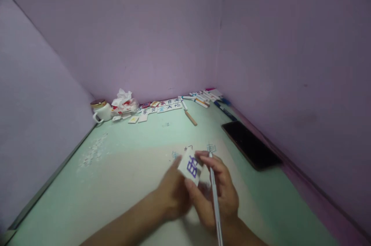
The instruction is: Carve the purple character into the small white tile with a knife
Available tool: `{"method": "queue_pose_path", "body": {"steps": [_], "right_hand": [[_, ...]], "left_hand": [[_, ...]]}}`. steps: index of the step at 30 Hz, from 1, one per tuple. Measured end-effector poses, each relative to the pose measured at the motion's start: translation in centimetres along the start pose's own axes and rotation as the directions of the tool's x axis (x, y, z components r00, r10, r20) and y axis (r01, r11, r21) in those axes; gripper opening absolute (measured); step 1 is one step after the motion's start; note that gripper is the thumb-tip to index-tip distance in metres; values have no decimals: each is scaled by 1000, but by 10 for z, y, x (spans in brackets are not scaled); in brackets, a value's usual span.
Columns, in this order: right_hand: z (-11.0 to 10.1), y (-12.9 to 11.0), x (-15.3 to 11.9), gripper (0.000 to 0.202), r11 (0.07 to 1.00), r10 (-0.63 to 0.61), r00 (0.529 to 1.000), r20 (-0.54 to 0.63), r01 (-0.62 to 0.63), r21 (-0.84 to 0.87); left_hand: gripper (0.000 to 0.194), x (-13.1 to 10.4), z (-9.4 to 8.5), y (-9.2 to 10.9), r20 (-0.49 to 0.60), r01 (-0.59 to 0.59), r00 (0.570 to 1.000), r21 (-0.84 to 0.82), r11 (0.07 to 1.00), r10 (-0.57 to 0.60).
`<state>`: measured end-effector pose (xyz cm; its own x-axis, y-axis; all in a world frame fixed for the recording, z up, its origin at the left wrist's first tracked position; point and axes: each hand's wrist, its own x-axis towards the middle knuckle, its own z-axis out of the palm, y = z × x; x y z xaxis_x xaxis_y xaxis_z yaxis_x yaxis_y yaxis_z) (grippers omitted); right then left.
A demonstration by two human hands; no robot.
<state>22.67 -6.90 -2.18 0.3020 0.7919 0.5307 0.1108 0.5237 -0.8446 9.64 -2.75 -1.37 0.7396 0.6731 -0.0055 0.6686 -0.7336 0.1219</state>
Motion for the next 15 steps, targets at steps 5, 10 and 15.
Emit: {"method": "queue_pose_path", "body": {"steps": [5,10,15], "right_hand": [[1,-9,-3,47,1000,-29,994,103,28,13],[2,-4,6,50,995,-76,984,160,86,-55],[2,14,16,40,973,-50,953,299,115,-202]], "left_hand": [[51,-84,-21,-124,-36,440,898,113,891,-439],[56,-139,-41,-185,-286,712,695,147,687,-659],[55,-117,-22,-121,-318,642,745,101,760,-587]]}}
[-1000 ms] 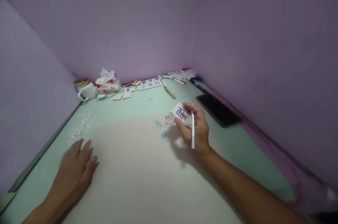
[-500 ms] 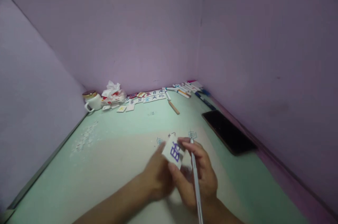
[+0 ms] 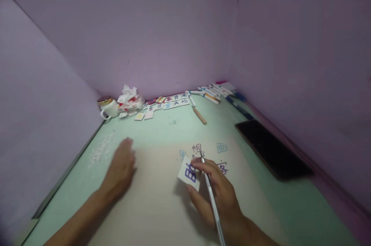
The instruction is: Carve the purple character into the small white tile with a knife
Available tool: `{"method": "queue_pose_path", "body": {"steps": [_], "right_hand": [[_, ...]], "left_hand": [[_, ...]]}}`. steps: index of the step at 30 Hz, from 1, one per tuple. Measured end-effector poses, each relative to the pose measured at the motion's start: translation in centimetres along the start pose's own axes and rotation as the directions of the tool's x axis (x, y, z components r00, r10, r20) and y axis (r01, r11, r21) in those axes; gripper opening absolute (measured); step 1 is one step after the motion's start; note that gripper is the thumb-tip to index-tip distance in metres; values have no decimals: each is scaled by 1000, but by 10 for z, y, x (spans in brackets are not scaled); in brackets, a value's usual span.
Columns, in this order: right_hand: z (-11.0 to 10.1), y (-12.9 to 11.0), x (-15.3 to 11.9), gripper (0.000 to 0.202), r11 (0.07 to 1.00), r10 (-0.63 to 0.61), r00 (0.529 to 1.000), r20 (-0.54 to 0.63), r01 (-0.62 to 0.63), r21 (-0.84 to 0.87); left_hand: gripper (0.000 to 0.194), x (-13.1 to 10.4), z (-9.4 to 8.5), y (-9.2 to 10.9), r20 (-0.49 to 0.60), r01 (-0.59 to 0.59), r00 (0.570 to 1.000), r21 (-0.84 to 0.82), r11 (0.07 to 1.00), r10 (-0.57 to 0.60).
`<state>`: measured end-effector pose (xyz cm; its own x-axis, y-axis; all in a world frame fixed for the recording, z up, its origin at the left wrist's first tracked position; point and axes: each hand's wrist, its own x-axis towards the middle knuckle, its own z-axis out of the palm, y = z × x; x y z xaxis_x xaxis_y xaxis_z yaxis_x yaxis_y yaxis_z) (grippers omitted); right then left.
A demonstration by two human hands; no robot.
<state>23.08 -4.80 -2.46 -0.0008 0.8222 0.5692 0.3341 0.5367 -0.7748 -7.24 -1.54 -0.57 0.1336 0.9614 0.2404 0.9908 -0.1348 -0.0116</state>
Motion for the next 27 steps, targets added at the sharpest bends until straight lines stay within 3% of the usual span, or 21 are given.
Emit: {"method": "queue_pose_path", "body": {"steps": [1,3,4,5,6,8,11,13,14,17,21,24,27], "right_hand": [[0,2,2,36,999,34,999,25,-33,-29],[1,6,4,31,991,107,993,55,-102,-85],[1,7,5,28,985,142,988,68,-134,-109],[1,8,5,27,975,181,980,83,-169,-142],[0,9,6,26,966,204,976,74,-188,-178],[0,10,5,29,949,235,969,81,-210,-237],[1,9,5,30,926,257,965,44,-233,-298],[5,5,4,30,920,261,965,11,-245,-307],[8,2,4,29,921,252,968,-1,-240,-306],[19,-7,4,32,953,159,985,60,-137,-271],[27,-11,8,46,993,-7,935,353,47,-106],[21,-7,15,43,992,113,934,338,-87,-93],[11,0,24,27,948,315,938,146,-319,3]], "left_hand": [[54,-8,0,17,56,-122,991,-42,992,124],[59,-21,-2,38,236,-451,837,-211,867,493],[59,-24,-3,38,281,-494,786,-251,833,551],[58,-25,-2,31,307,-472,792,-241,848,528],[56,-23,-1,17,303,-419,832,-205,884,465],[51,-15,2,-27,250,-281,919,-128,951,305],[55,2,4,-93,132,-103,985,-72,992,112],[57,13,0,-113,24,-27,999,-72,997,29],[57,17,-4,-113,-20,-16,1000,-85,996,14],[52,27,-18,-80,-93,-87,993,-151,985,73],[44,25,-33,-11,-175,-279,955,-277,919,238],[40,13,-37,28,-119,-352,935,-406,844,333],[38,2,-38,55,30,-332,919,-477,814,393]]}}
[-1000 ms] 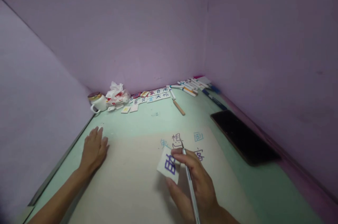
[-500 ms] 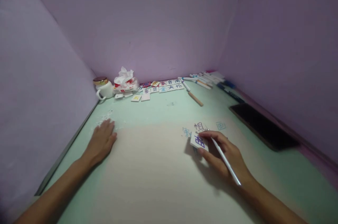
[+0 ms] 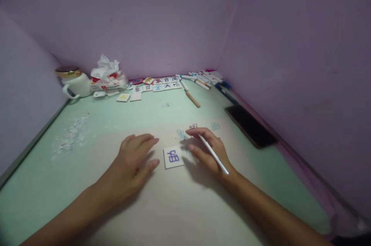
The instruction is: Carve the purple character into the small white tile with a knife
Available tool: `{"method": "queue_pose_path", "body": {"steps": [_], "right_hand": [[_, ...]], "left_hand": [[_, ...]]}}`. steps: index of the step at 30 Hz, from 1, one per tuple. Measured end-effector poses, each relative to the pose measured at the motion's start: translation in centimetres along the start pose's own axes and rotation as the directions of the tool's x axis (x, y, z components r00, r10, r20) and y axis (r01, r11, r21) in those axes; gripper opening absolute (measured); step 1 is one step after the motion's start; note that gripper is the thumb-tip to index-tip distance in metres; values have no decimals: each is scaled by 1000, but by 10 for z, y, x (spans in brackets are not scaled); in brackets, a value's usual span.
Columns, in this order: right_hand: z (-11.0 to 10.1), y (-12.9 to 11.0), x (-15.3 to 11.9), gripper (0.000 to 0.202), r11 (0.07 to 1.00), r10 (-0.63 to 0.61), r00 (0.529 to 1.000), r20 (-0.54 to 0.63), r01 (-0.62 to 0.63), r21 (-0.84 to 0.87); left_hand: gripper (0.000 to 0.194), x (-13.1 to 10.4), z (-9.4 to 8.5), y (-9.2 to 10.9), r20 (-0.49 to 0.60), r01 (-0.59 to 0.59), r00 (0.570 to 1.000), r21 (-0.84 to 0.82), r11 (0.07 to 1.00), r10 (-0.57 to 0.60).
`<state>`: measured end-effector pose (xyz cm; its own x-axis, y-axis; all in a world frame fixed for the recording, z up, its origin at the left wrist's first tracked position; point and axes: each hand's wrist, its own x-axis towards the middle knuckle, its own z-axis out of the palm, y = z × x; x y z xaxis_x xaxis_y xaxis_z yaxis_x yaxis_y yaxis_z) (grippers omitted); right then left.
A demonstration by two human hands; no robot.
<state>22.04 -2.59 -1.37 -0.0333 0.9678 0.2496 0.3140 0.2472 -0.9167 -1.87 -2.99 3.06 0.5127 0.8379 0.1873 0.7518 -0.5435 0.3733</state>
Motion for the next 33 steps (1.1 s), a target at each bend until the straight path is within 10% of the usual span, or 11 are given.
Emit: {"method": "queue_pose_path", "body": {"steps": [9,24,33], "right_hand": [[3,4,16,19,880,244,968,59,-246,405],[-4,3,13,13,997,-30,978,208,43,-59],[-7,4,10,23,936,-193,933,304,268,-229]], "left_hand": [[38,26,41,27,165,221,961,22,975,-221],[44,10,52,27,-283,-133,950,25,991,135],[39,13,56,32,-227,-27,973,29,999,33]]}}
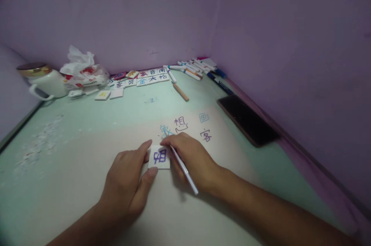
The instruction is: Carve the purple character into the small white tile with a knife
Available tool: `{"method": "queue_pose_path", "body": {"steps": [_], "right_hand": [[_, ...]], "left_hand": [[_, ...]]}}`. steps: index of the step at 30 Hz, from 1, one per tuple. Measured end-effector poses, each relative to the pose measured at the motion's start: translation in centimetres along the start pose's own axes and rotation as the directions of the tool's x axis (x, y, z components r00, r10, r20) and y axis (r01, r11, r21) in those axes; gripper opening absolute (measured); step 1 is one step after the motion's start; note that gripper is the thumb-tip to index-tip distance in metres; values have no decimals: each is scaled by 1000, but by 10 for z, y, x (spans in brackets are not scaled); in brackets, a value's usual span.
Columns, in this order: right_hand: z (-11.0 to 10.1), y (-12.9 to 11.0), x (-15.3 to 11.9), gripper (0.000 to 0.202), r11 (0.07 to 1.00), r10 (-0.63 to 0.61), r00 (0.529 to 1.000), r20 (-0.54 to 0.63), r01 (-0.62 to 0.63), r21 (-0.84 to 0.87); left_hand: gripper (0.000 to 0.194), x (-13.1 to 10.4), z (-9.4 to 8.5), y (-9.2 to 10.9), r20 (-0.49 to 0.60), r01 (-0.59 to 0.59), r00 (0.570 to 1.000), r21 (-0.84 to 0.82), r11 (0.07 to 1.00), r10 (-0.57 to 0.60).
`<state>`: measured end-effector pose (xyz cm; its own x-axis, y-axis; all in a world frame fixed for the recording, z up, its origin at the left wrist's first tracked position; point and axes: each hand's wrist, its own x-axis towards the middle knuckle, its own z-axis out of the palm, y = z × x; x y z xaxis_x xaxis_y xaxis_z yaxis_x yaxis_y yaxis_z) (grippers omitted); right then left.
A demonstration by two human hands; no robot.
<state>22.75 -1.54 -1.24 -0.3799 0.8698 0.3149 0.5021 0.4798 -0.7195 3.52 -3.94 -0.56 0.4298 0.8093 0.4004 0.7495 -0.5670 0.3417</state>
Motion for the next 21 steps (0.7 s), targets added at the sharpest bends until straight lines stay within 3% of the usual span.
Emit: {"method": "queue_pose_path", "body": {"steps": [5,7,9,10,11,13,14,18,21], "right_hand": [[6,-14,-17,11,966,132,981,140,-159,204],[6,-17,-21,12,953,143,986,81,-159,257],[3,-17,-20,13,964,146,989,-26,-136,228],[0,-16,-18,15,974,134,990,-51,-122,191],[-3,-14,-15,20,984,101,994,-35,-95,148],[-8,-11,-9,31,999,8,997,81,-12,52],[-10,-10,-7,36,1000,-27,989,144,26,10],[-14,-10,-4,42,993,-49,961,273,75,-88],[-14,-14,-6,34,992,-28,960,280,61,-112]], "left_hand": [[47,3,-1,-4,165,167,980,-369,914,-112],[46,8,-7,-6,119,153,986,-398,905,-115],[46,14,-17,-5,47,128,992,-300,945,-119],[47,16,-21,-3,73,141,989,-218,966,-128],[49,17,-25,1,162,174,975,-121,977,-153],[56,13,-30,12,350,247,902,67,967,-254],[58,8,-29,19,385,256,877,135,957,-288],[66,-15,-17,43,336,209,899,234,950,-280],[67,-16,-9,44,381,208,880,228,951,-284]]}}
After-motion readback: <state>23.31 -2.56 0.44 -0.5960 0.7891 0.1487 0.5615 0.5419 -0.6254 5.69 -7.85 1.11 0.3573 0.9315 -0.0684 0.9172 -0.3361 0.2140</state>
